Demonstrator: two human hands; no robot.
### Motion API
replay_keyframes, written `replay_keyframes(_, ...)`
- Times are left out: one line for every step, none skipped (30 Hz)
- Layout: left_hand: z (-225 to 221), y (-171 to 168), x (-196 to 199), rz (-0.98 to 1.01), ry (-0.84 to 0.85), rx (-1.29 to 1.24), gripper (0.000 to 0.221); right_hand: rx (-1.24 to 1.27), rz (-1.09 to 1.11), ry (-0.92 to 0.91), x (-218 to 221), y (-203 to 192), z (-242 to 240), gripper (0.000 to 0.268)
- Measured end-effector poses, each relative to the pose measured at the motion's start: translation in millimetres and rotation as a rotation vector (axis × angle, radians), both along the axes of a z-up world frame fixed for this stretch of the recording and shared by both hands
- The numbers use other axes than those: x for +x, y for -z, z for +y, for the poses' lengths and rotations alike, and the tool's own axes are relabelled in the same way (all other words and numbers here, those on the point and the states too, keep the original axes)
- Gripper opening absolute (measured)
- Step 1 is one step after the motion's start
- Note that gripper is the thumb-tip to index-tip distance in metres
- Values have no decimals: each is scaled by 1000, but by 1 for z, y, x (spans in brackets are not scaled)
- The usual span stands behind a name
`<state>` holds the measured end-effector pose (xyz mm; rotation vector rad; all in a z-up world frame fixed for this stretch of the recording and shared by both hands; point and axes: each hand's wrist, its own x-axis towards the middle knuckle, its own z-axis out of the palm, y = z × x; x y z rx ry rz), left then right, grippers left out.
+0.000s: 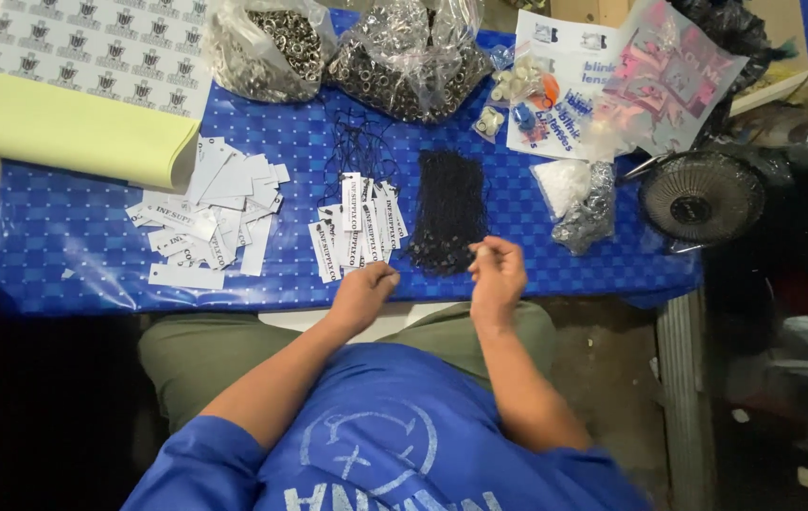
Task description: The person is manually attaching small white adhesive labels to black plastic zip ties at a workstation.
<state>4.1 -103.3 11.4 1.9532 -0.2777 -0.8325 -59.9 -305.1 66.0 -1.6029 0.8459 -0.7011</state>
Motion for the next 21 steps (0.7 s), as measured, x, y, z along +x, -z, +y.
replay_keyframes(5,-4,-1,-2,2,1,25,1,-2,2,-1,5,-6,12)
replay_keyframes(10,-7,1,6,-26,8,24,50,-22,27,-1,9,-13,12)
replay_keyframes(15,-11,2,15,-54,15,22,99,-43,52,-1,13,-19,12)
replay_keyframes(17,-11,2,12,-50,15,22,99,-46,55,-4,17,-19,12)
replay_keyframes(20,-10,2,-2,-88,31,21,118,-48,58,-7,20,-19,12)
replay_keyframes(24,-10,2,-14,-128,48,20,137,-49,59,-9,24,-19,12)
replay_keyframes(27,-11,3,-16,-127,48,20,138,-50,59,-12,32,-16,12)
replay_keyframes(31,-13,3,-27,-137,76,19,161,-31,45,-14,39,-15,12)
replay_keyframes(34,-14,3,-39,-147,103,19,184,-11,31,-17,46,-12,12)
replay_keyframes(38,-15,4,-43,-145,102,19,183,-15,34,-22,57,-10,12)
replay_keyframes(42,-16,5,-76,-180,99,20,194,24,19,-26,67,-7,12)
replay_keyframes(45,-18,7,-111,-216,96,20,206,60,4,-28,77,-5,13)
replay_keyframes(47,-17,8,-118,-214,95,20,206,54,6,-31,79,0,13)
replay_keyframes(49,-15,8,-114,-231,93,20,186,130,-46,-35,81,6,13)
replay_keyframes(52,-13,8,-109,-248,92,20,165,206,-98,-39,83,12,13)
replay_keyframes(53,-19,6,-115,-247,92,20,165,200,-98,-39,87,13,13)
replay_keyframes(55,-24,4,-63,-294,64,21,127,272,-143,-39,91,14,12)
replay_keyframes(57,-28,1,-7,-339,37,24,90,347,-186,-40,95,15,12)
replay_keyframes(57,-37,-1,-10,-337,38,24,91,345,-185,-41,101,15,12)
replay_keyframes(57,-47,-1,-1,-344,14,24,49,383,-211,-39,106,13,11)
replay_keyframes(56,-57,-2,7,-350,-9,25,7,420,-236,-37,110,12,11)
